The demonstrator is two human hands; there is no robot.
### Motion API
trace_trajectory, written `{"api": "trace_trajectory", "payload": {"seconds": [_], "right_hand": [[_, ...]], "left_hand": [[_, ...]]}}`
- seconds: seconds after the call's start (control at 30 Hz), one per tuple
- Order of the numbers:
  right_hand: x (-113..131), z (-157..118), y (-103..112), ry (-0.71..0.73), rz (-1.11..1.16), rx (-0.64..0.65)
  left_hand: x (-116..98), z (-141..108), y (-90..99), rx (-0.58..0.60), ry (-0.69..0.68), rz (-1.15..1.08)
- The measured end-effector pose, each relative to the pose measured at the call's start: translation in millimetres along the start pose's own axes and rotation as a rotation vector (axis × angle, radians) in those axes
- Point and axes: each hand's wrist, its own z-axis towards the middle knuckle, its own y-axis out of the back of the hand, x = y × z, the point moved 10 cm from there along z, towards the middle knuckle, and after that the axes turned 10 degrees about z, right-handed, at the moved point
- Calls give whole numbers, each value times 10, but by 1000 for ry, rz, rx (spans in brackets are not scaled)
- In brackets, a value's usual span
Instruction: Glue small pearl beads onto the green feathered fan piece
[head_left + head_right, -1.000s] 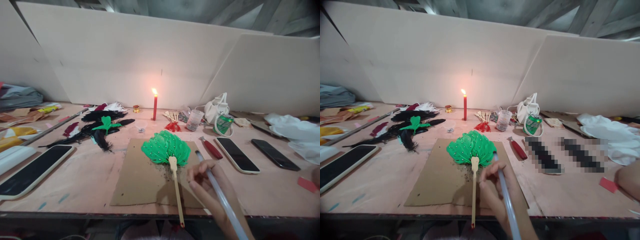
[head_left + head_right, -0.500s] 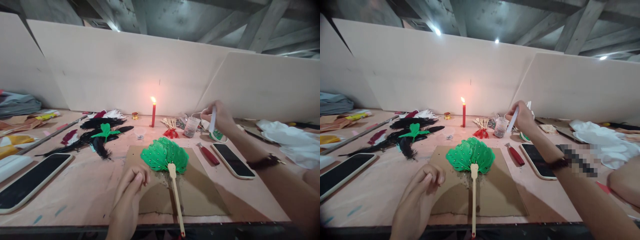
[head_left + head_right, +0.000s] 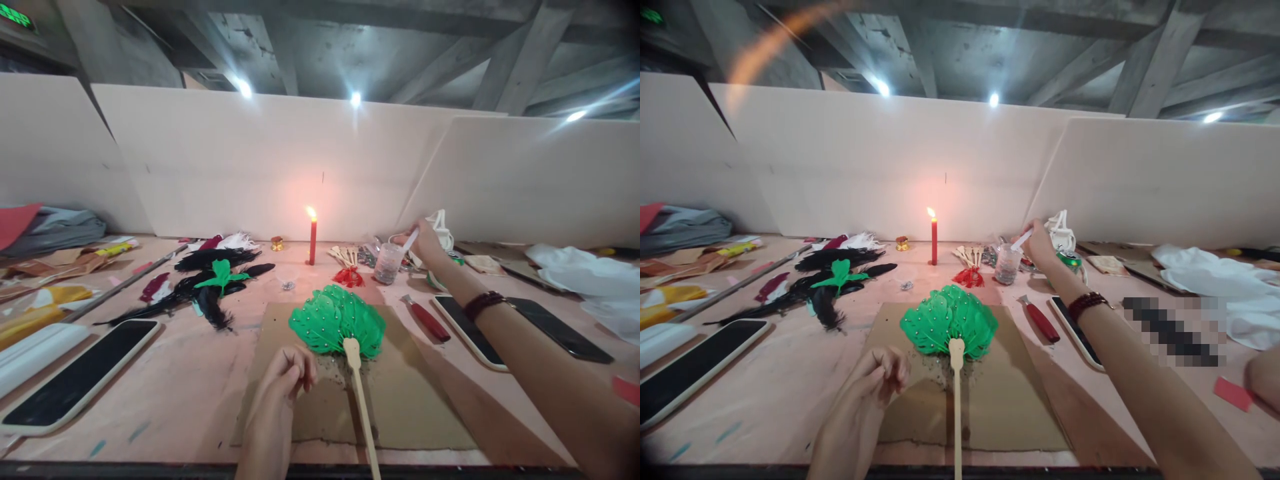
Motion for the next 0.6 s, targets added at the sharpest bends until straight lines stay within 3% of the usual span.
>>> {"api": "trace_trajectory", "payload": {"seconds": [0.17, 0.23, 0.33, 0.43, 0.53, 0.6], "right_hand": [[571, -235, 169, 30, 198, 37], [883, -483, 262, 75, 258, 79], [1230, -1064, 319, 91, 374, 180], [1189, -1834, 88, -154, 642, 373], [993, -2483, -102, -326, 828, 318], [891, -2752, -215, -367, 996, 234]], "left_hand": [[9, 2, 34, -26, 1, 5], [-4, -2, 20, -29, -11, 16], [4, -14, -21, -22, -20, 23], [24, -36, -111, 30, -52, 52], [15, -65, -213, 92, -114, 127], [13, -76, -255, 113, -131, 201]]}}
